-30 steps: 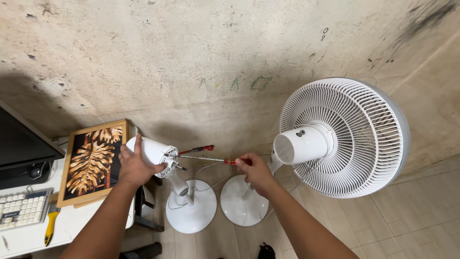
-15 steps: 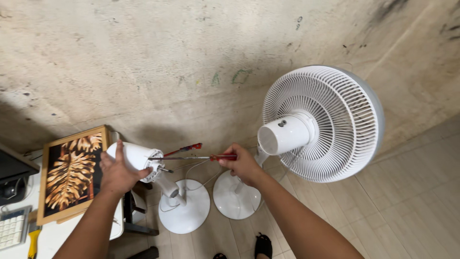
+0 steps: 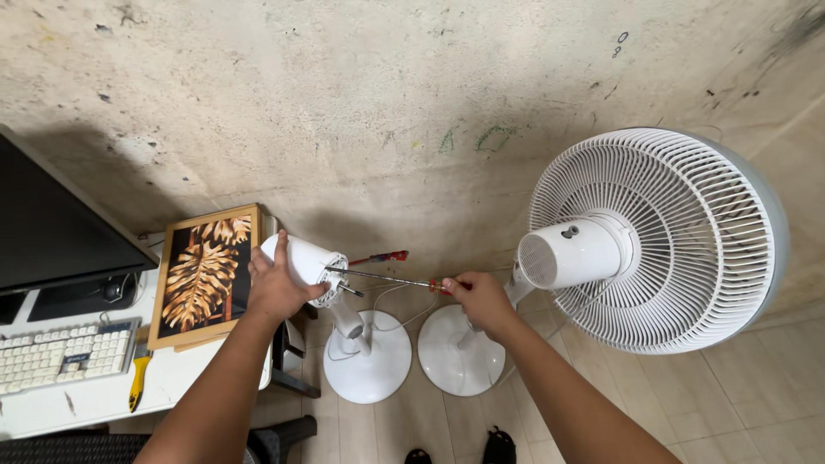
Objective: The person uses a screwdriver to remove screws from the back of a white electric fan, detaches the rear motor housing, and then removes the front grille. The person handles the fan components and places them aside.
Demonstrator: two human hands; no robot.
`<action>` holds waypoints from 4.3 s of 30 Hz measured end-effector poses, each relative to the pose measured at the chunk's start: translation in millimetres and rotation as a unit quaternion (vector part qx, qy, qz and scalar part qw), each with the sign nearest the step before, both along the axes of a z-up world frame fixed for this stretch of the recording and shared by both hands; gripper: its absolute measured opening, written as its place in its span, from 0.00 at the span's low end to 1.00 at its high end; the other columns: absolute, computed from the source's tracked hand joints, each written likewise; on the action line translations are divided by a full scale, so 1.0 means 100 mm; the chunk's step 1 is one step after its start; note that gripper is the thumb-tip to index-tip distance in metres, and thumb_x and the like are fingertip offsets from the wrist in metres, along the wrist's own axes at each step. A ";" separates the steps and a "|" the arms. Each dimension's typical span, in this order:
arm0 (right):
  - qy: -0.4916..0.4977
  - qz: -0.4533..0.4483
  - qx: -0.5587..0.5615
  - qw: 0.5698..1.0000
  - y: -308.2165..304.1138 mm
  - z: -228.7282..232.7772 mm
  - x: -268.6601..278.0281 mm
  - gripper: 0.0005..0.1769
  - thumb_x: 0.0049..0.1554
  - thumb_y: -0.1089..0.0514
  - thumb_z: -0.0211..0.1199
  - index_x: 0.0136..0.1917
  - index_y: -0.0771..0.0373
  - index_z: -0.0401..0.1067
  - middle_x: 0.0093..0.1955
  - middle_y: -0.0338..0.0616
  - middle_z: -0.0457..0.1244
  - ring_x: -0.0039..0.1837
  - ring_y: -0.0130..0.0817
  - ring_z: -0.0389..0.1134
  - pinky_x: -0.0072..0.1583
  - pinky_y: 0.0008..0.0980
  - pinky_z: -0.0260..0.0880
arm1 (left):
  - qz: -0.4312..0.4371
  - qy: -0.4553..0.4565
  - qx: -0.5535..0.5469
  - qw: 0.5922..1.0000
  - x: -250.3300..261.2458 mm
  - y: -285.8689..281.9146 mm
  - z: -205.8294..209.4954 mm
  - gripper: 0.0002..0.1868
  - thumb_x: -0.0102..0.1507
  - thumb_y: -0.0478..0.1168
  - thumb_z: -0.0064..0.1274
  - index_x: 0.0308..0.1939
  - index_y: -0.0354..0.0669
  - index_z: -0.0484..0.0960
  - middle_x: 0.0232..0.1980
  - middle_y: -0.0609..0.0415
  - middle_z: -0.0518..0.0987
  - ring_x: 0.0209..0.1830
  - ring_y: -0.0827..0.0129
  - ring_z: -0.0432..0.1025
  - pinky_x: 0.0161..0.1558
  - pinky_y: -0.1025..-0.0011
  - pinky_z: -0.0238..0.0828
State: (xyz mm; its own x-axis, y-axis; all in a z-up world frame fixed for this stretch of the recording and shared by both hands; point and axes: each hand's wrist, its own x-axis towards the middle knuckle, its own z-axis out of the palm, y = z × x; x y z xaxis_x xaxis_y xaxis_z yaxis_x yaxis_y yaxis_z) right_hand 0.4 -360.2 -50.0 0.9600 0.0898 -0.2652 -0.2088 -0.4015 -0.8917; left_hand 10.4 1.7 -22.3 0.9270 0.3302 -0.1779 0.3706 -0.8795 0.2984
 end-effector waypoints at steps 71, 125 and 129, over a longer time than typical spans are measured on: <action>-0.057 0.174 -0.027 0.983 0.35 0.38 -0.31 0.17 0.58 0.47 0.64 0.47 0.63 0.80 0.30 0.41 0.67 0.32 0.30 0.65 0.40 0.38 0.67 | 0.009 0.057 0.014 0.998 0.04 -0.10 0.17 0.79 0.41 0.60 0.77 0.82 0.62 0.34 0.81 0.26 0.33 0.81 0.30 0.37 0.78 0.57 0.47; 0.290 0.025 0.183 0.939 -0.55 -0.13 -0.45 0.18 0.62 0.46 0.58 0.46 0.65 0.72 0.30 0.36 0.56 0.28 0.25 0.46 0.31 0.28 0.45 | 0.021 -0.101 -0.091 0.991 0.77 0.58 -0.14 0.15 0.62 0.48 0.61 0.48 0.46 0.90 0.46 0.48 0.85 0.45 0.57 0.79 0.52 0.62 0.74; 0.290 0.017 0.197 0.936 -0.54 -0.16 -0.51 0.18 0.62 0.47 0.58 0.45 0.66 0.72 0.29 0.37 0.56 0.27 0.25 0.45 0.31 0.29 0.44 | 0.126 -0.113 -0.433 0.886 0.84 0.72 -0.41 0.14 0.60 0.42 0.66 0.45 0.38 0.89 0.38 0.50 0.87 0.33 0.69 0.75 0.38 0.71 0.73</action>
